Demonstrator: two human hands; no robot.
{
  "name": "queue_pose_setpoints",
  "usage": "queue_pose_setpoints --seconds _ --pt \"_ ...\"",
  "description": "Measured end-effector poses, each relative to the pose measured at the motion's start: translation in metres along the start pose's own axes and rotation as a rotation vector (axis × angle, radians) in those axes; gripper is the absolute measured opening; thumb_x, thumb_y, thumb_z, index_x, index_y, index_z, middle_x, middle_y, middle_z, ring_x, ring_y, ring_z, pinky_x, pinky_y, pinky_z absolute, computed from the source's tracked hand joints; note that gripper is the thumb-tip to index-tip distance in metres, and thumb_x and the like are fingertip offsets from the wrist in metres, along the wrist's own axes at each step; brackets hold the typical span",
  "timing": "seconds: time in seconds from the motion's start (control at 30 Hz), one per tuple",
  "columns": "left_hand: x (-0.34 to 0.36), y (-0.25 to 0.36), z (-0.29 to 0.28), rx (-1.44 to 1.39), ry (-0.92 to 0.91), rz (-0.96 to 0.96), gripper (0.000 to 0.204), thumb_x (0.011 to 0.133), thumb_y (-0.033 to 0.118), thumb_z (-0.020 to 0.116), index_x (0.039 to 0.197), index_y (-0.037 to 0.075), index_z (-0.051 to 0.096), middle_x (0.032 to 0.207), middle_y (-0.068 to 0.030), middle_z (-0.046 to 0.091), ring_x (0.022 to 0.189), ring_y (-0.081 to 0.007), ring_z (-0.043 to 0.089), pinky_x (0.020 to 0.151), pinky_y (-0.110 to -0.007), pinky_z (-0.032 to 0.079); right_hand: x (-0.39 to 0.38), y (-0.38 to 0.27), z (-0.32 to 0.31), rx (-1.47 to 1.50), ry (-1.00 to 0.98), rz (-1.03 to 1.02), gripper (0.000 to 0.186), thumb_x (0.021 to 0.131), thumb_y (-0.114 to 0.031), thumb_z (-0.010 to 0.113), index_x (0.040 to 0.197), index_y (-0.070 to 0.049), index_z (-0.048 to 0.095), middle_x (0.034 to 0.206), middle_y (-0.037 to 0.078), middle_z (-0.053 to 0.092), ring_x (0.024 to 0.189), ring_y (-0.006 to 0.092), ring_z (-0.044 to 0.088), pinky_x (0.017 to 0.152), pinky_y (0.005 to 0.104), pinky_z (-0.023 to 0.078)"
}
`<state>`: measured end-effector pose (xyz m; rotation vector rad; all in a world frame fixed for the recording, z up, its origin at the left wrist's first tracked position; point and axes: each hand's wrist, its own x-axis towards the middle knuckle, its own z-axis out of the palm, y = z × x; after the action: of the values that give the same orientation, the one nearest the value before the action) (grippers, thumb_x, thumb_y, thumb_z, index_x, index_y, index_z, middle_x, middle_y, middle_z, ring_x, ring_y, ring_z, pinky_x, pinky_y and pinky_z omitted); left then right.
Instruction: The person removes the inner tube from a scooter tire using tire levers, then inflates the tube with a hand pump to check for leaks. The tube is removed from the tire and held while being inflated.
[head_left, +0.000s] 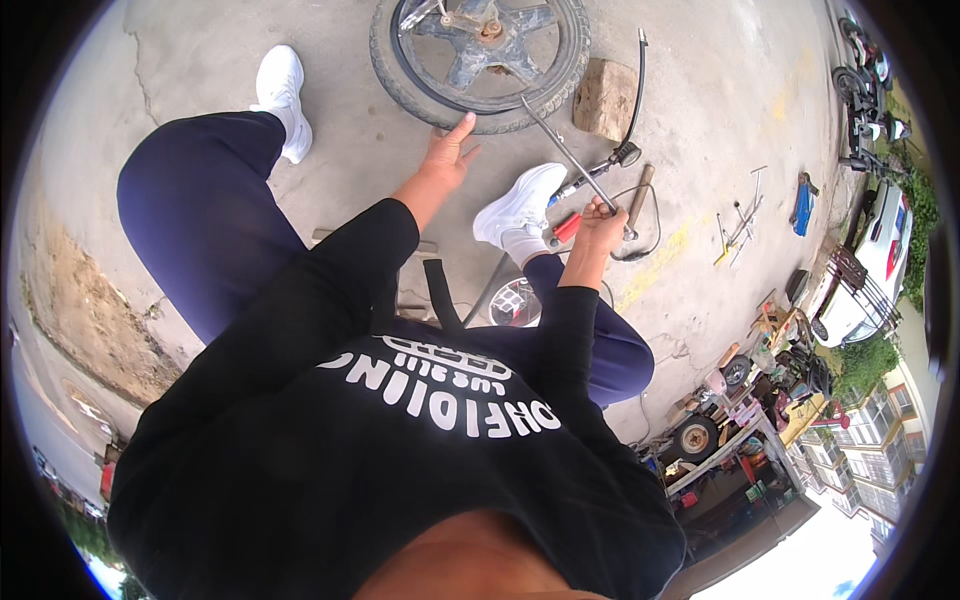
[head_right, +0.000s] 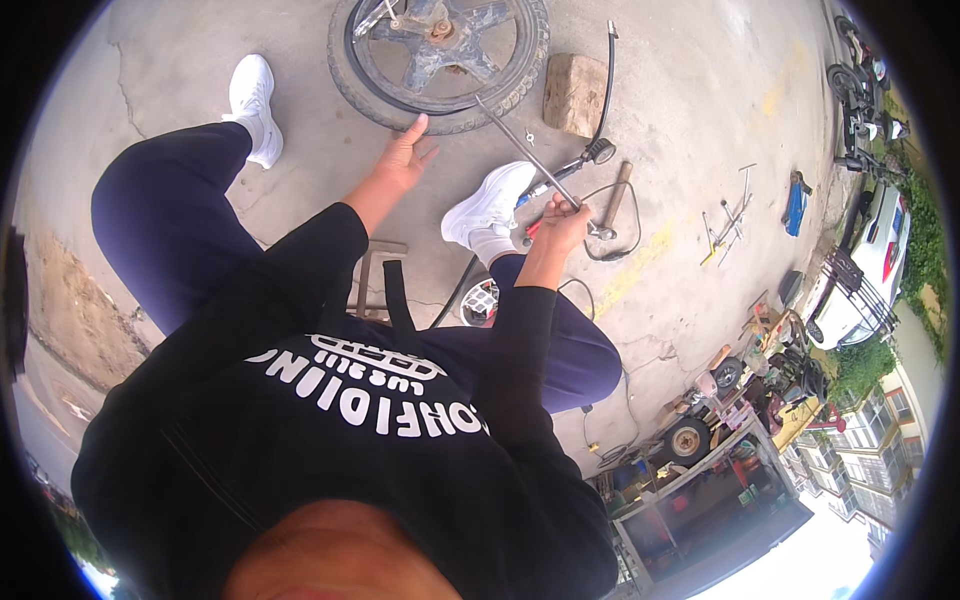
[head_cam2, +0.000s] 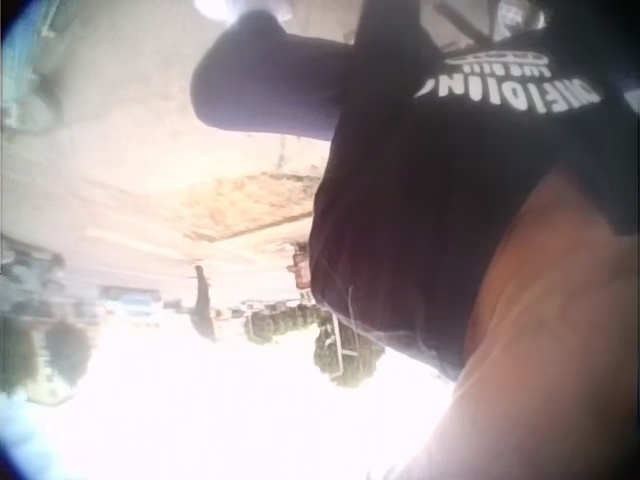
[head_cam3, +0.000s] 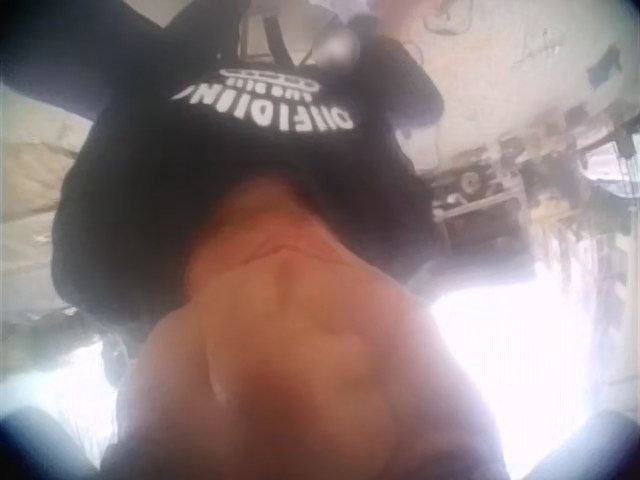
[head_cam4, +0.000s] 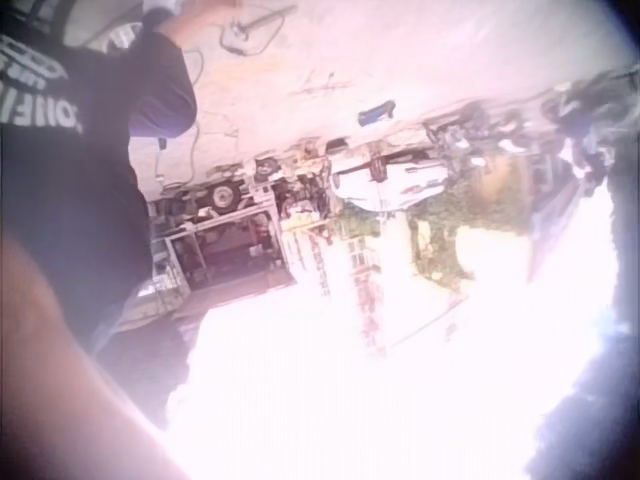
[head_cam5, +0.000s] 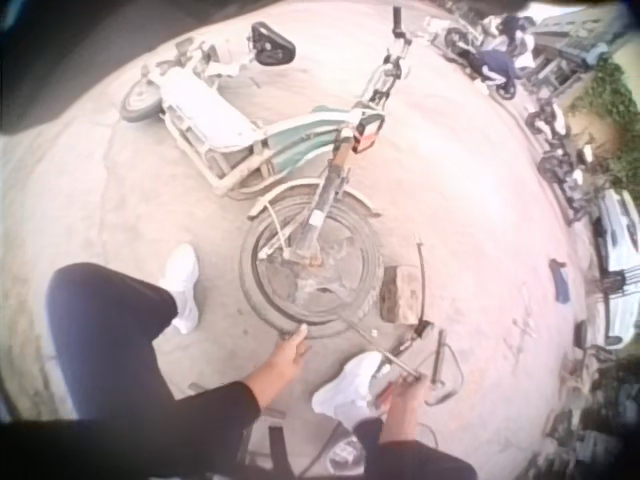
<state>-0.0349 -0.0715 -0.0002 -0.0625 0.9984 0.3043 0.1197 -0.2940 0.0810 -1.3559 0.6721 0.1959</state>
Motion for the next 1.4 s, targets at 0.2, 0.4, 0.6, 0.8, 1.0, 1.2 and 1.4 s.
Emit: queue_pose_setpoints --seconds 0.2,0.4,0.6,0.8,1.0,1.2,1.4 --pt "0.016 -0.037 0.046 -0.051 0.114 -0.029 0.076 0.071 0.002 0.081 0.131 0.017 0.038 0.13 -0.006 0.049 0.124 -0.032 0.044 0.106 -0.046 0.037 -0.096 -0.021 0.002 -0.074 -0.128 -0.239 0.029 0.098 -0.022 0.04 0.102 0.005 0.05 0.072 0.013 0.062 0.086 0.0307 0.067 0.076 0.0381 0.055" --pt "0.023 -0.041 0.049 -0.137 0.16 -0.002 0.061 0.07 -0.004 0.079 0.119 0.015 0.048 0.118 -0.0027 0.055 0.112 -0.0254 0.053 0.1 -0.04 0.042 -0.104 -0.023 -0.005 -0.103 -0.262 -0.246 0.033 0.099 -0.023 0.042 0.109 0.008 0.048 0.085 0.019 0.063 0.097 0.0347 0.064 0.09 0.0446 0.052" --pt "0.018 -0.032 0.035 -0.054 0.061 0.041 0.058 0.072 -0.005 0.076 0.118 0.016 0.047 0.114 -0.0007 0.058 0.107 -0.0217 0.056 0.098 -0.039 0.043 -0.098 -0.013 -0.019 -0.017 -0.318 -0.069 0.037 0.099 -0.024 0.042 0.117 0.008 0.047 0.101 0.022 0.062 0.109 0.0359 0.059 0.097 0.0471 0.047" --pt "0.013 -0.032 0.034 -0.057 0.058 0.041 0.056 0.073 -0.005 0.075 0.117 0.015 0.048 0.114 -0.002 0.059 0.108 -0.0216 0.057 0.097 -0.038 0.046 -0.15 -0.057 0.052 -0.569 -0.517 -0.487 0.035 0.1 -0.023 0.043 0.107 0.009 0.056 0.087 0.016 0.067 0.091 0.0273 0.067 0.085 0.0367 0.051" --pt "0.024 -0.027 0.027 -0.019 0.015 -0.052 0.053 0.076 -0.001 0.076 0.12 0.008 0.049 0.12 -0.0058 0.057 0.111 -0.0231 0.056 0.096 -0.036 0.048 -0.143 -0.084 0.176 -1.031 -0.585 -0.892 0.038 0.097 -0.024 0.046 0.078 0.004 0.062 0.059 0.015 0.065 0.057 0.0237 0.067 0.055 0.0338 0.051" --pt "0.0 -0.011 0.013 -0.051 -0.071 -0.103 0.072 0.077 0.015 0.08 0.135 0.01 0.038 0.137 -0.0069 0.044 0.128 -0.0268 0.042 0.106 -0.049 0.038 -0.125 -0.048 0.33 -1.54 -0.66 -1.169 0.043 0.094 -0.034 0.047 0.089 0.006 0.063 0.085 0.031 0.062 0.082 0.0465 0.061 0.075 0.0517 0.048" --pt "-0.002 0.028 0.001 -0.125 -0.121 -0.018 0.085 0.074 0.039 0.08 0.14 0.013 0.033 0.145 -0.0031 0.038 0.135 -0.0265 0.034 0.112 -0.053 0.026 0.001 0.035 0.407 -1.242 -0.627 -1.254 0.041 0.093 -0.032 0.051 0.092 0.007 0.064 0.078 0.027 0.065 0.072 0.0416 0.064 0.067 0.0453 0.05"
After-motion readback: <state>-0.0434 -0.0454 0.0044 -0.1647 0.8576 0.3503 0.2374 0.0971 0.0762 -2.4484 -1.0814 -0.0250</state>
